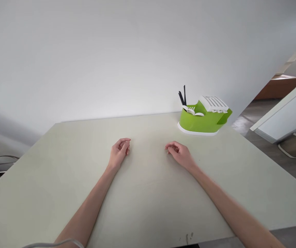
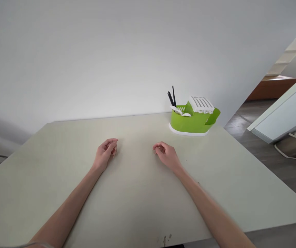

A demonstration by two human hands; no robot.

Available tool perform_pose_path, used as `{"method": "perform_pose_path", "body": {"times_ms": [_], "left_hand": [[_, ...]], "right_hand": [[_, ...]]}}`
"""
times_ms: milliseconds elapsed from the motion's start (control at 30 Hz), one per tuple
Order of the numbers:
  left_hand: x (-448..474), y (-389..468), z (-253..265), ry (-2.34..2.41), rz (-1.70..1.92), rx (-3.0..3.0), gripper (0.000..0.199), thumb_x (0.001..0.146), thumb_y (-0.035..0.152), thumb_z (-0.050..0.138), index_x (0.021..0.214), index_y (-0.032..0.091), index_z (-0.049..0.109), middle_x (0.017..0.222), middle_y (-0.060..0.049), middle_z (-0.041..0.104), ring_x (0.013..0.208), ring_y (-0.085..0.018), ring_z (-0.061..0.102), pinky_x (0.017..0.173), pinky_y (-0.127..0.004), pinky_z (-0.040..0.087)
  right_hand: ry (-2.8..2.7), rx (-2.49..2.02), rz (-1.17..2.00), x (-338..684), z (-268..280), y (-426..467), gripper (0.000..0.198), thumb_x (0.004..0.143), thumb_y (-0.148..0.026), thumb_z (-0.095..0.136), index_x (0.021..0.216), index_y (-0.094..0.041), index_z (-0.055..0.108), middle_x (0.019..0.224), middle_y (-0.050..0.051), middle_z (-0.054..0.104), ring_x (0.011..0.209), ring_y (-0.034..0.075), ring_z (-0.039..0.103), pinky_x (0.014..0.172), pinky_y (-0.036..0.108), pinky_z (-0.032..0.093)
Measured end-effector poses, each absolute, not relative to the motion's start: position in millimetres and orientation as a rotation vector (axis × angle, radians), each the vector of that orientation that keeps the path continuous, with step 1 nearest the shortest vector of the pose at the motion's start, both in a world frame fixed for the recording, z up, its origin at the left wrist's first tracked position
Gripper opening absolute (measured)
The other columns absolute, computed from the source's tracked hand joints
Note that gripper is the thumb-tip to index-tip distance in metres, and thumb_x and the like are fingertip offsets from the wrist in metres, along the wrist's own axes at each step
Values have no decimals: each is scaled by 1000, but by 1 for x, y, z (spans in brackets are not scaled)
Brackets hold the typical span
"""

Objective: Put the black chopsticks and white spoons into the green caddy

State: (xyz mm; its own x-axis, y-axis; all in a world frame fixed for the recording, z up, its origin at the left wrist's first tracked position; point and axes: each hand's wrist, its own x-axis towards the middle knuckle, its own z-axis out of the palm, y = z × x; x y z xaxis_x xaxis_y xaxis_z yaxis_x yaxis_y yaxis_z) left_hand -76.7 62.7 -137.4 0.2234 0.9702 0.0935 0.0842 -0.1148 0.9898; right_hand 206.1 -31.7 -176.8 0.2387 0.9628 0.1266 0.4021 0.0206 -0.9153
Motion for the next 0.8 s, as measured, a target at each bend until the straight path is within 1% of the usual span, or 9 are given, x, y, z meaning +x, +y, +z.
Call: {"method": "perform_pose_path", "body": {"times_ms": [100,200,367,800], "left_hand": [[-79,58,-136,1094,1036,1486,35,88,50,66,103,19,67,66,4,52,54,-11,45,52,-25,38],[-79,53,-135,1150,979,1537,34,90,49,63,104,19,68,65,4,51,55,-11,46,52,-24,36],[-76,49,-135,1202,904,1602,30,91,45,60,105,20,69,63,5,48,57,-12,44,54,-24,35],[-75,46,-136,1215,894,1661,31,93,47,59,104,21,70,63,5,47,57,-12,41,55,-25,34]], "right_hand": [[-1398,-1546,743,204,-176,-30,20,92,-38,56,92,-25,72,86,1,75,73,19,65,70,31,48],[-1429,-1559,720,203,-176,-33,21,93,-38,54,92,-26,72,87,1,75,70,19,63,66,31,46],[-1465,-1584,689,201,-176,-35,20,94,-35,53,93,-26,71,94,1,77,71,19,62,68,32,46],[-1461,-1594,686,200,-174,-37,21,94,-37,52,92,-27,70,93,2,76,72,20,62,68,33,47]]}}
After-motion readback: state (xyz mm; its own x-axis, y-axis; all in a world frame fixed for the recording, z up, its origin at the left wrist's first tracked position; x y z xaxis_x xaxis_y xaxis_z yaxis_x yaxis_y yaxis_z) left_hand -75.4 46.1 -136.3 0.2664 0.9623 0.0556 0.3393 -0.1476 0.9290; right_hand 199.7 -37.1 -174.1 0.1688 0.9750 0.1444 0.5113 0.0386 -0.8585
